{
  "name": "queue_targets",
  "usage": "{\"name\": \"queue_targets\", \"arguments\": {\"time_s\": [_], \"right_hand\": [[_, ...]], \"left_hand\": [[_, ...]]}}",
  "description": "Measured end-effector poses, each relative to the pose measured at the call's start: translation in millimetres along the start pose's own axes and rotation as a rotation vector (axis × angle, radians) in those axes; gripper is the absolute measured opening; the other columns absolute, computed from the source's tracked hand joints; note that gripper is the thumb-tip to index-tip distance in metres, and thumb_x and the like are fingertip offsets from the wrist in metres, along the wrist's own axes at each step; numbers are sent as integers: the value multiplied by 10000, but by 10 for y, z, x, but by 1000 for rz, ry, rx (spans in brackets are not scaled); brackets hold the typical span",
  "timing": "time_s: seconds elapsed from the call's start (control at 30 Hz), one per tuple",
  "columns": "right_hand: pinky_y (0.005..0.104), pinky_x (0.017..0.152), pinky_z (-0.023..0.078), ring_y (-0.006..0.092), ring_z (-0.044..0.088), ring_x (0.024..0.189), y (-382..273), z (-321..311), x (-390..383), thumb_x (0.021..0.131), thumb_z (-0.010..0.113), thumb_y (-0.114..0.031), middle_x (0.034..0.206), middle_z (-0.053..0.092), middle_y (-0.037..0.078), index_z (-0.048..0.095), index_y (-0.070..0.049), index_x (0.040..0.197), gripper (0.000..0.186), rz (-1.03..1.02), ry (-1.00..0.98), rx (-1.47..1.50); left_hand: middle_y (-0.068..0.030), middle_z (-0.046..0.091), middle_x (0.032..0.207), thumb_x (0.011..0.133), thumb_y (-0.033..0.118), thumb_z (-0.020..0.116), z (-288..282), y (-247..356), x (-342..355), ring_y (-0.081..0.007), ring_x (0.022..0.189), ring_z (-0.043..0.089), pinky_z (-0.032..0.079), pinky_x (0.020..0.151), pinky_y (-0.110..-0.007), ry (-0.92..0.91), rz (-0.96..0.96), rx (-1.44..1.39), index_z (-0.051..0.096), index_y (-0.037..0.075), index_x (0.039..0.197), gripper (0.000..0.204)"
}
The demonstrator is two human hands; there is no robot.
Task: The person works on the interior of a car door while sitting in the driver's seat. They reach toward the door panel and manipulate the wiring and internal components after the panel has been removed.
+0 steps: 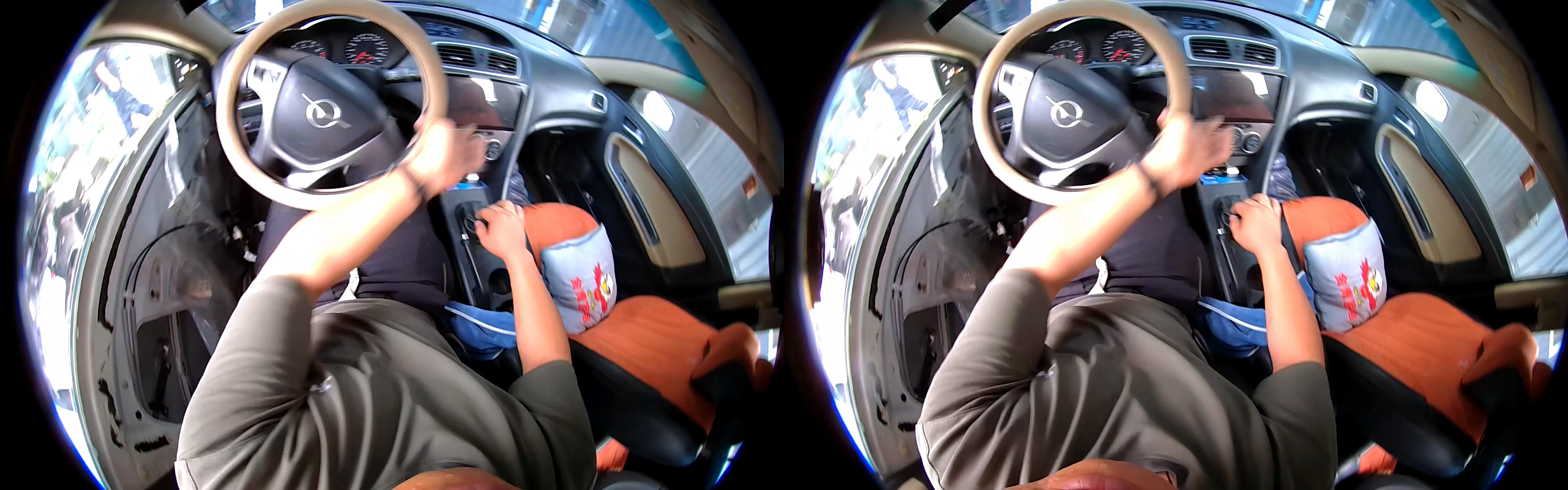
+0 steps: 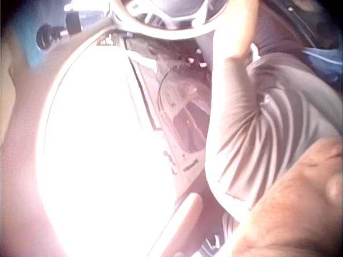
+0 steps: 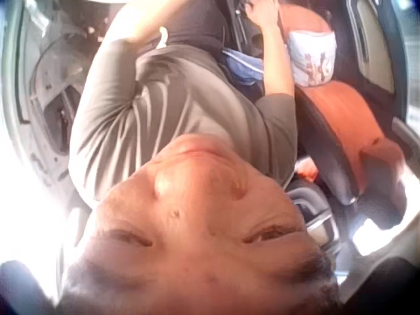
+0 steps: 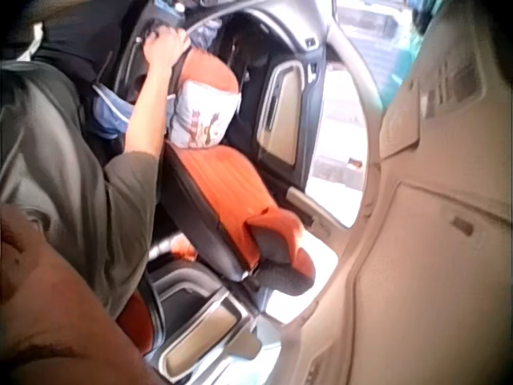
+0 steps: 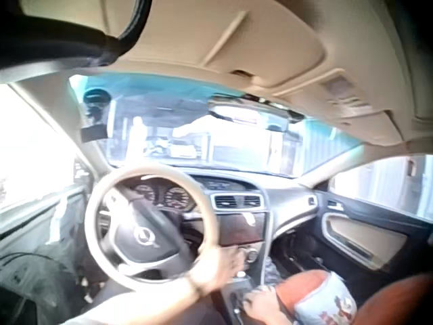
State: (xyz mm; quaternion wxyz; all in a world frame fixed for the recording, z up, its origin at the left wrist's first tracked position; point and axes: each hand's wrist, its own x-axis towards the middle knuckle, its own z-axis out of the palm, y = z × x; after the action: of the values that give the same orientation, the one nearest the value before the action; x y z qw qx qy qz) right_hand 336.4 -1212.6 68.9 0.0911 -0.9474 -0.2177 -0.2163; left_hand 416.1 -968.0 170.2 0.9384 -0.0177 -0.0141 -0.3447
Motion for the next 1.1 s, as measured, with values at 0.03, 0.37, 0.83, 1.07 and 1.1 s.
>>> {"name": "queue_targets", "arguments": {"time_s": [0.03, 0.37, 0.83, 1.07, 1.1], "right_hand": [[502, 1071, 423, 267, 631, 1182, 13, 61, -9, 841, 756, -261, 1049, 777, 23, 808, -147, 972, 181, -11, 13, 13], [483, 1138, 459, 379, 608, 1281, 387, 234, -24, 809, 761, -96, 1375, 669, 185, 657, -59, 1324, 526, -18, 230, 320], [425, 988, 540, 354, 707, 1146, 222, 270, 541, 799, 836, -180, 1166, 715, 235, 568, -66, 1370, 641, 399, -226, 711], [509, 1076, 508, 491, 644, 1241, 61, 366, 588, 880, 789, -113, 1252, 667, 338, 481, -24, 1372, 588, 318, -193, 558], [513, 1078, 507, 490, 644, 1245, 67, 352, 601, 879, 792, -109, 1256, 668, 339, 490, -21, 1366, 580, 334, -186, 541]], "left_hand": [[-133, 563, 1420, 1079, 490, 489, 497, 76, 223, -349, 1276, 567, 560, 942, -535, -129, -14, -277, 583, 69, 1404, 541], [-247, 773, 1054, 1000, 323, 586, 2598, 1232, -693, -426, 986, 751, 588, 861, -493, -213, -1396, -2705, 779, 30, 1083, 361], [-259, 758, 992, 984, 446, 583, 2545, 1282, -1360, -479, 958, 722, 568, 871, -546, -550, -1031, -2509, 765, 68, 1044, 423], [-287, 748, 1054, 1042, 380, 541, 2421, 1865, -1682, -478, 1025, 717, 554, 914, -525, -599, -1215, -2529, 756, 3, 1057, 434], [-308, 747, 918, 1004, 443, 550, 2421, 1838, -1688, -445, 918, 761, 639, 873, -486, -530, -1230, -2576, 731, -96, 969, 570]]}}
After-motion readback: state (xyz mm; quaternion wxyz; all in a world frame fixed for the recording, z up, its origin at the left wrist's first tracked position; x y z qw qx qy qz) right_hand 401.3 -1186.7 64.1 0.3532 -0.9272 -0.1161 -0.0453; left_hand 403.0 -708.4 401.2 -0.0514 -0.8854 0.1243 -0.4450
